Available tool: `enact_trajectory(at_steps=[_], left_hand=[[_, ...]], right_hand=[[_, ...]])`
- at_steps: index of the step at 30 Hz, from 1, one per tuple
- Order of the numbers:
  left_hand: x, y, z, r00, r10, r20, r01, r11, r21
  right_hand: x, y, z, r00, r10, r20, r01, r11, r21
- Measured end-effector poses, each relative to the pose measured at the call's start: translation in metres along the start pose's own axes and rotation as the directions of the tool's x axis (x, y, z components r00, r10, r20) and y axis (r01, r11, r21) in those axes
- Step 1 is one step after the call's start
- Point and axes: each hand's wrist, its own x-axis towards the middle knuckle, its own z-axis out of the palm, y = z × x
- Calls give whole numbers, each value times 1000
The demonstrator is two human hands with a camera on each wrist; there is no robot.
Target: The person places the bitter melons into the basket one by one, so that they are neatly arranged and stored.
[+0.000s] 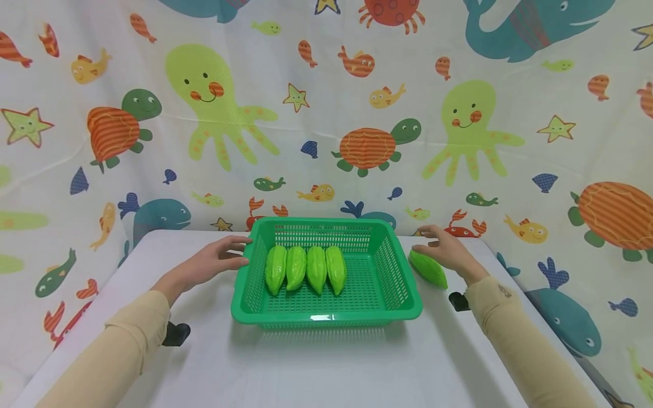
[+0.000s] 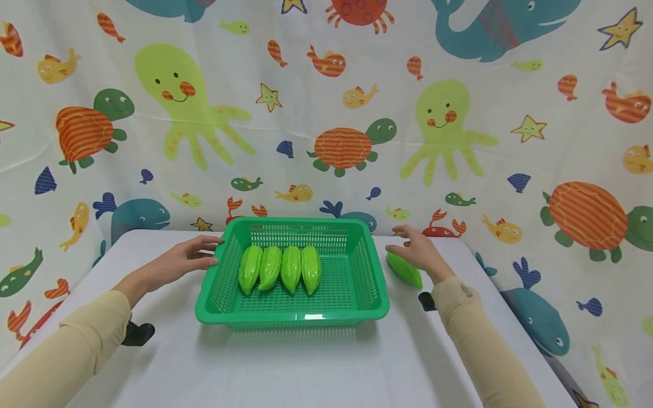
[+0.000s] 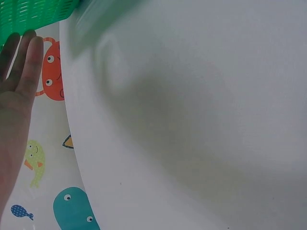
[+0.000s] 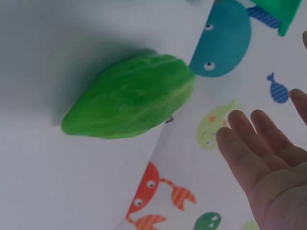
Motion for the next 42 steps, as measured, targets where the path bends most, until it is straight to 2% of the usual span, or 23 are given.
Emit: enact_trajectory(at_steps=[7, 17, 25, 33, 42], left_hand=[[-1, 3, 1, 1000, -8, 0, 8, 1000, -5], [0, 1, 1, 1000, -18, -3, 18, 1000, 6], [0, 0, 0, 1000, -16, -8, 16, 1000, 12], [1, -1, 0, 1000, -9, -9, 10, 1000, 20], [2, -2, 0, 1000, -3, -9, 3, 1000, 19]], right_hand=[[1, 25, 3, 998, 64, 3, -64, 998, -28], [2, 55, 11, 998, 34, 61, -32, 999, -43], [7, 67, 16, 990, 97, 99, -95, 995, -25], [14, 73, 22, 990, 63, 123, -60, 998, -22], [18, 74, 27, 990, 57, 125, -49, 996, -70]])
